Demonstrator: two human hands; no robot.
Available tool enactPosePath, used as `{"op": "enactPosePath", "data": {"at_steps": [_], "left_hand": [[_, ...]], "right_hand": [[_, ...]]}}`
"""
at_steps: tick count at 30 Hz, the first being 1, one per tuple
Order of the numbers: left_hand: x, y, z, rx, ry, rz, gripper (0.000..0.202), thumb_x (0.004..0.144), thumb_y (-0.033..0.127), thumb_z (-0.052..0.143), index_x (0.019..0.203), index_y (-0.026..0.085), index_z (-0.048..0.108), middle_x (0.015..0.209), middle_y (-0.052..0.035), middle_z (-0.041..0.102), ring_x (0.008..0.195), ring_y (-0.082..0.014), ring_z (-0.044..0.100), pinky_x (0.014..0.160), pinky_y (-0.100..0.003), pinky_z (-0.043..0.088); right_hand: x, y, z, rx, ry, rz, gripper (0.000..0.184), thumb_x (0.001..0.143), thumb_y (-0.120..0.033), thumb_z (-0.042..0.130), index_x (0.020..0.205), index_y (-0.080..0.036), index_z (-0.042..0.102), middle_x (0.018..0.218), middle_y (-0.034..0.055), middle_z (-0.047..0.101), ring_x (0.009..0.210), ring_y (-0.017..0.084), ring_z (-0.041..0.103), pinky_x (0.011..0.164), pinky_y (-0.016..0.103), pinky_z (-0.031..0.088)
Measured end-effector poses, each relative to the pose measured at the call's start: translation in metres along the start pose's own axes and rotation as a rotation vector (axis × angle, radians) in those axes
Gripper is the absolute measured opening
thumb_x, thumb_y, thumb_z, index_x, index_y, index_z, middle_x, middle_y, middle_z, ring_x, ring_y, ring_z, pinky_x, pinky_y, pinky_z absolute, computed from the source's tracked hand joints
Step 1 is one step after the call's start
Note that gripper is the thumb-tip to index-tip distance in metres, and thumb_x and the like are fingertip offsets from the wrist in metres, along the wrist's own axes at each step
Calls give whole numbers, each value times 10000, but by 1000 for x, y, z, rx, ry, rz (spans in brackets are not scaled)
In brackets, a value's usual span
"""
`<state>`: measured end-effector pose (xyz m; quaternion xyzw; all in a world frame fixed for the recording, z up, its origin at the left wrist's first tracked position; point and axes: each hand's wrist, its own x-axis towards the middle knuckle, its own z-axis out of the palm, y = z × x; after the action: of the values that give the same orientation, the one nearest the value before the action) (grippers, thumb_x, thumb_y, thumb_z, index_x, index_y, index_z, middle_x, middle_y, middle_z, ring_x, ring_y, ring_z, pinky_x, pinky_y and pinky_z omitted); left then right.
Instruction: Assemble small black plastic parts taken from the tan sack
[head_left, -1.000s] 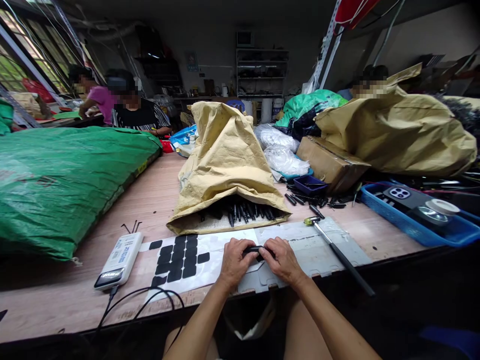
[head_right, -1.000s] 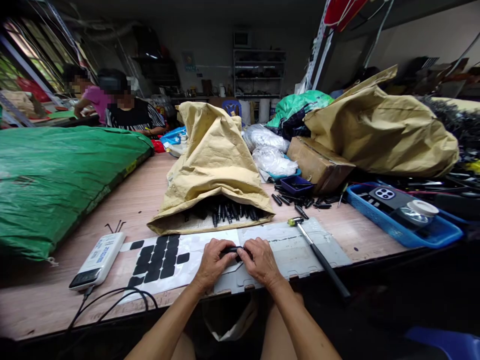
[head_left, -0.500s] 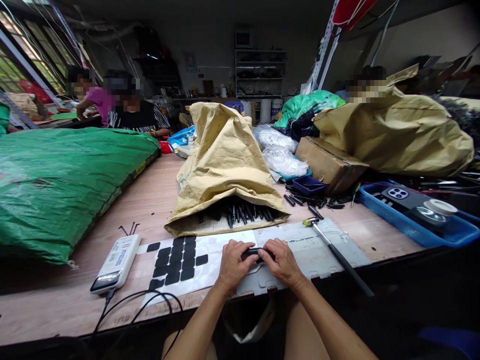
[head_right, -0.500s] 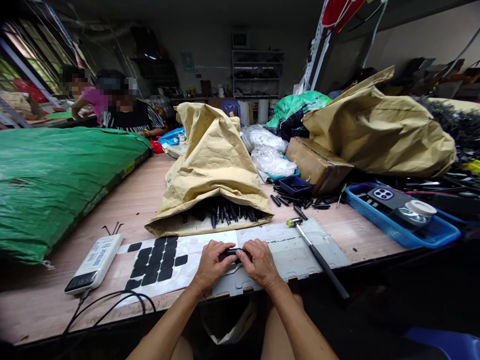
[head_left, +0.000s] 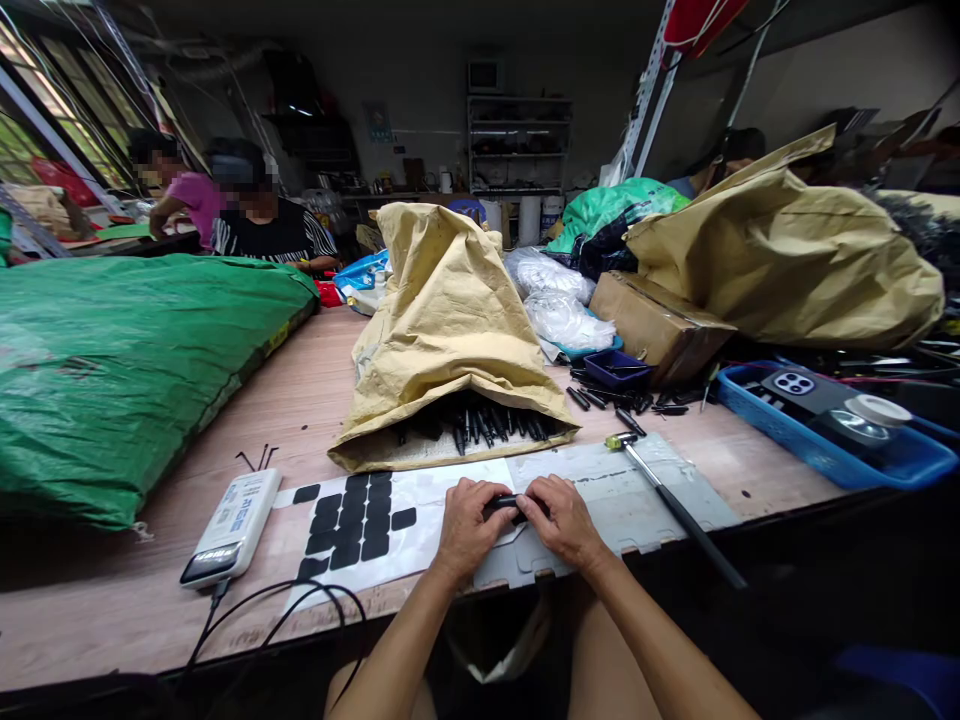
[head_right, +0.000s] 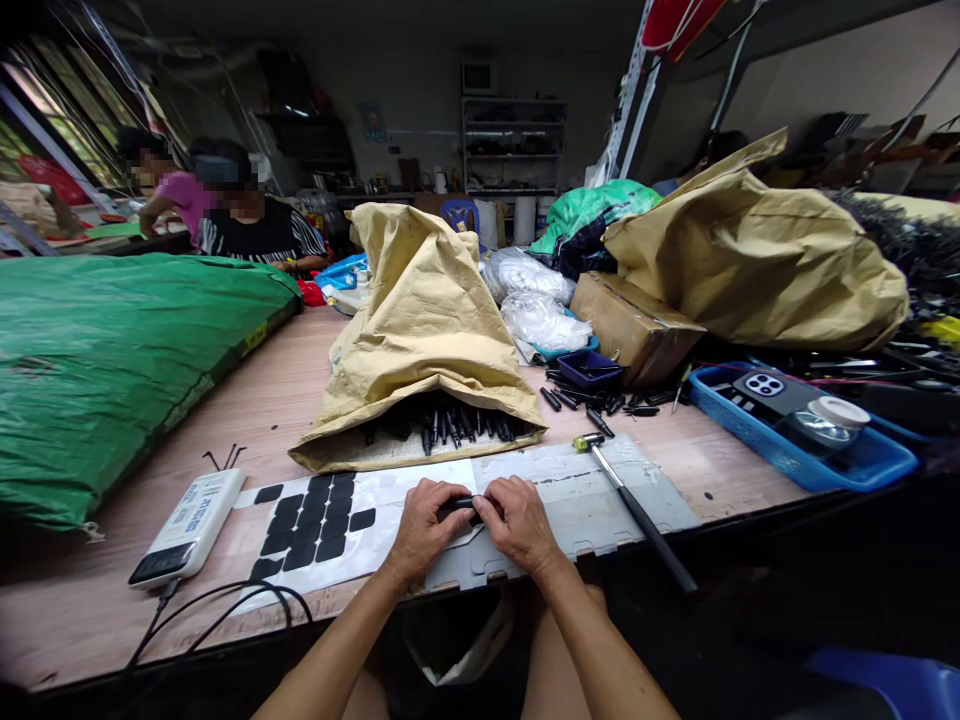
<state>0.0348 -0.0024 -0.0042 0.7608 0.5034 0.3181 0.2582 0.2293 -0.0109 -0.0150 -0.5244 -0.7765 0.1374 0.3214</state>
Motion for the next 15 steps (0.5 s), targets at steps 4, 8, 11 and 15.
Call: {"op": "enactPosePath", "data": {"at_steps": [4, 8, 11, 15], "left_hand": [[0, -1, 1, 23, -21, -1, 222, 916, 392, 664, 1088, 277, 742, 994, -13, 762, 986, -253, 568, 907, -419, 367], [0, -3, 2, 41, -43, 5, 224, 936, 412, 630, 1069, 277, 749, 961, -16, 759, 981, -252, 565, 907, -422, 365], [0, -4, 1, 31, -25, 10, 192, 925, 394, 644, 1038, 277, 746, 946, -15, 751, 975, -245, 571, 906, -412, 370], [0, -4, 2, 26, -6, 19, 178, 917, 382, 658, 1036, 280, 741, 958, -14, 747, 974, -241, 577, 896, -402, 376]], "right_hand": [[0, 1, -1, 25, 15, 0, 258, 1004, -356, 505, 794, -213, 552, 778, 10, 612, 783, 175, 514, 759, 321, 331], [0, 1, -1, 16, 17, -2, 247, 994, -352, 516, 792, -212, 549, 770, 8, 609, 776, 175, 514, 751, 319, 329], [0, 1, 1, -1, 11, -1, 263, 1000, -363, 508, 788, -211, 544, 770, 7, 616, 778, 175, 519, 751, 322, 322], [0, 1, 1, -30, 0, -1, 300, 1017, -372, 478, 773, -208, 536, 772, 12, 611, 791, 179, 518, 759, 327, 315]]}}
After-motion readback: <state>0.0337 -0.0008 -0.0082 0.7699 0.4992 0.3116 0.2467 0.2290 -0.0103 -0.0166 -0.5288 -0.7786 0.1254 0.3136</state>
